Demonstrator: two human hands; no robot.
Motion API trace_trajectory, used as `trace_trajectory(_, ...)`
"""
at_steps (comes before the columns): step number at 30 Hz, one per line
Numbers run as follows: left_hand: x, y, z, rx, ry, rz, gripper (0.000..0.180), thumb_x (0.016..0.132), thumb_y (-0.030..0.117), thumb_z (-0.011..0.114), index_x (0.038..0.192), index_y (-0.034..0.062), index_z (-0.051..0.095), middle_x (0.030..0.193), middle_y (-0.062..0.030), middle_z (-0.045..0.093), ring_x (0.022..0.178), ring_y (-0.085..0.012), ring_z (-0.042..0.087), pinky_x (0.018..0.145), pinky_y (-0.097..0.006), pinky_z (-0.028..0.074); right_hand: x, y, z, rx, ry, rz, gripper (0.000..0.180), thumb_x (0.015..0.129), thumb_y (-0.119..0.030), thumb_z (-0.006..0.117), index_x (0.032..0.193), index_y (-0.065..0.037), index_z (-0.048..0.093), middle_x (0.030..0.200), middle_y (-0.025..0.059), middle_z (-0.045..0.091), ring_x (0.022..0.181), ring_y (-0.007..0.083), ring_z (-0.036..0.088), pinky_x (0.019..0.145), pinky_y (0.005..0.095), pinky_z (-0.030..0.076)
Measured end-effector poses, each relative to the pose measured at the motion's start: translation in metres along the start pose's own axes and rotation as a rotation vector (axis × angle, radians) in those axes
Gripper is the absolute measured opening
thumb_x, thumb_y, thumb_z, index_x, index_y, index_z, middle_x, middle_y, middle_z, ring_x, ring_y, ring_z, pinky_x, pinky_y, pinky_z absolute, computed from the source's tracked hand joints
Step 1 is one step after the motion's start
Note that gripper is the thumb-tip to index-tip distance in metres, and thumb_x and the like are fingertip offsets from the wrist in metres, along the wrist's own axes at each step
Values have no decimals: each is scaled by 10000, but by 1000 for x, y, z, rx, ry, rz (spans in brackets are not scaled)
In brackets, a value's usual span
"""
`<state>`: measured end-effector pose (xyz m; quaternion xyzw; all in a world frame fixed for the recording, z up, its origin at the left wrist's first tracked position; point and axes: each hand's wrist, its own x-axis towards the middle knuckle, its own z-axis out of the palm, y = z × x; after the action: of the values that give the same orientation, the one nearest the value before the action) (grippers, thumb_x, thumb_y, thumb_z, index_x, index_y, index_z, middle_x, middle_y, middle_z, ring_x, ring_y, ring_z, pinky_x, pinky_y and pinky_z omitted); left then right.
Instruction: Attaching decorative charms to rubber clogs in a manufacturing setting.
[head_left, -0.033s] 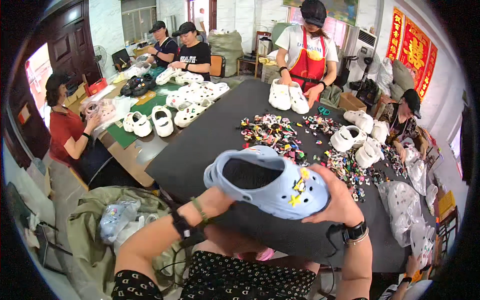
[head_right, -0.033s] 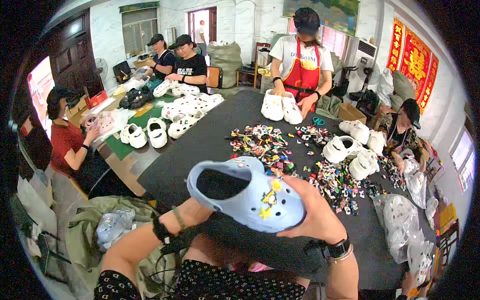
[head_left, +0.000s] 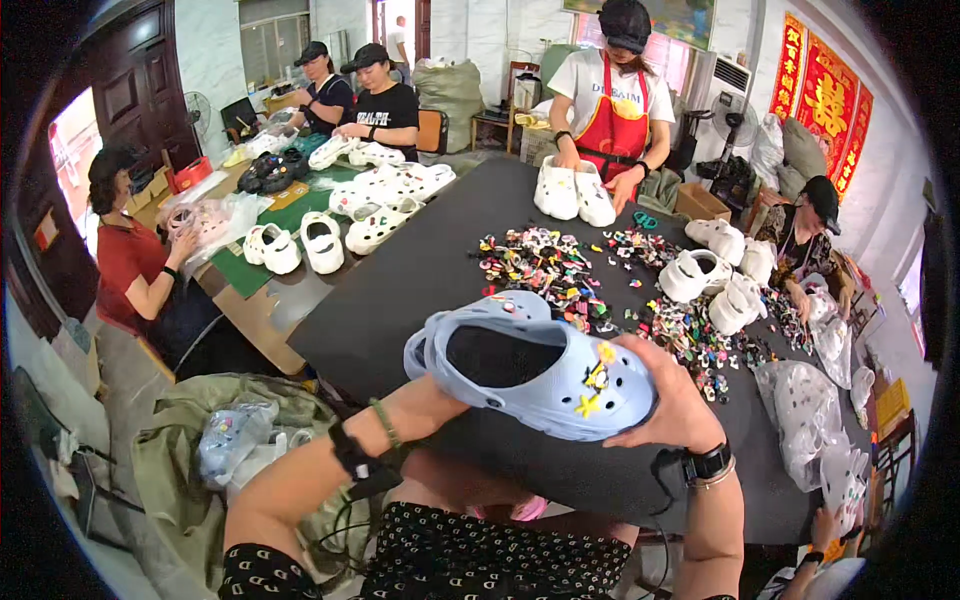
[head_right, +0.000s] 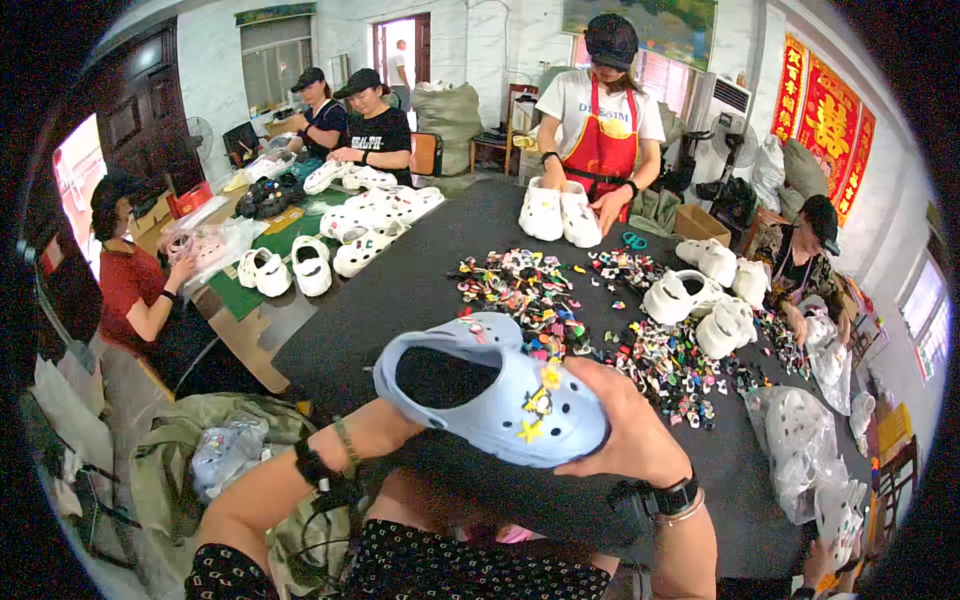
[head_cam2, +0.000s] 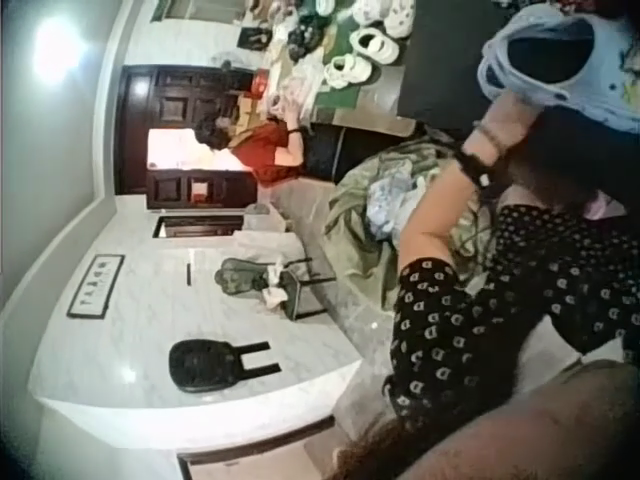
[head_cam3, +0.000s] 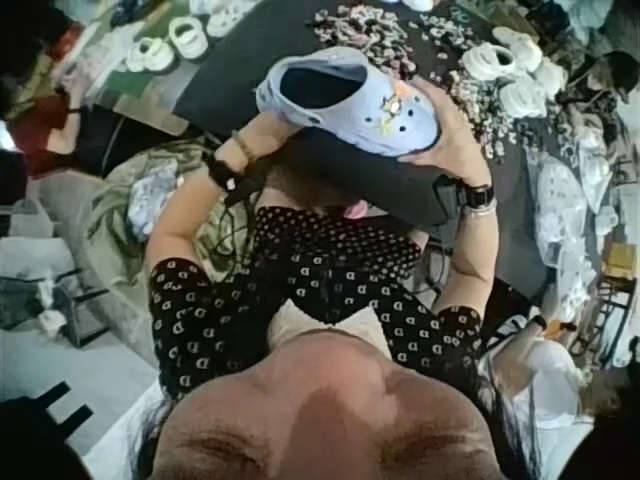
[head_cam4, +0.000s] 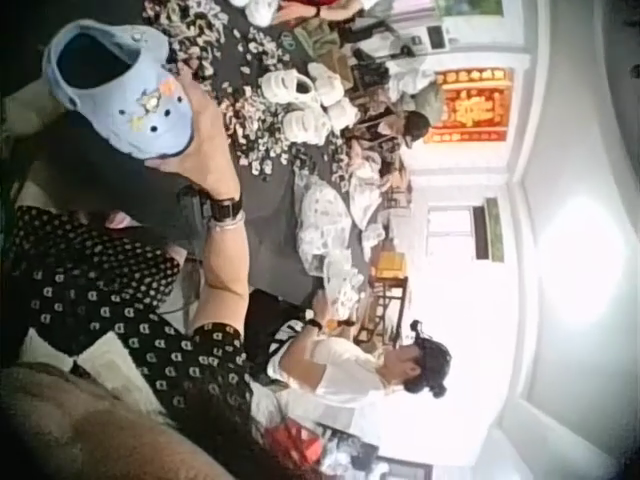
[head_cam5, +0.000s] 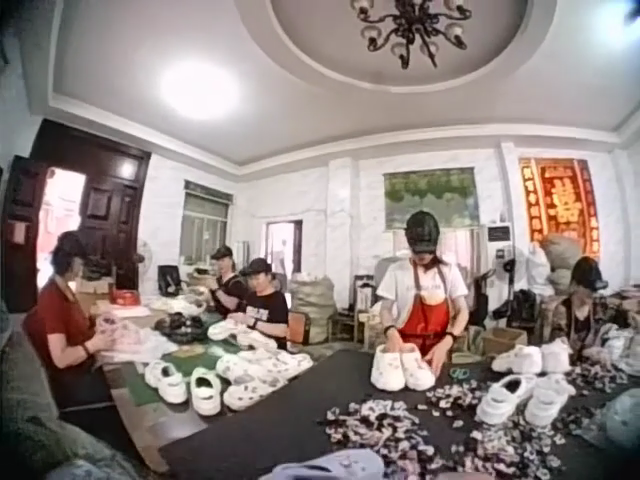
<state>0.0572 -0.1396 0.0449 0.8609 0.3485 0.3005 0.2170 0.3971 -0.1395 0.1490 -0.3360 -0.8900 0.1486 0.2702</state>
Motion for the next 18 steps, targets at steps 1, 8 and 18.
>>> trace_trajectory(1,-14,-5,-5,-4,-4,-4,311,834,70,556,1125,31,657,1252,-180,590,1230,-291,526,1030,-413,431,-2,4,2,4,-3,4,1083,453,-314,951,1368,-44,439,1332,156,522,1238,331,504,1059,407,387)
trace_trajectory(8,-62,11,-66,458,25,50,173,786,-11,609,931,38,691,1005,-145,663,942,-305,637,819,-394,513,-2,18,28,92,-264,-196,1032,506,-253,902,1399,-104,406,1318,155,522,1216,361,498,1000,454,386)
trace_trajectory(18,7,57,-38,76,395,-254,164,832,92,672,968,3,654,874,-136,690,788,-237,685,723,-332,531,39,58,86,114,-116,-174,944,607,-110,837,1428,-91,372,1305,162,550,1218,370,508,1026,438,417)
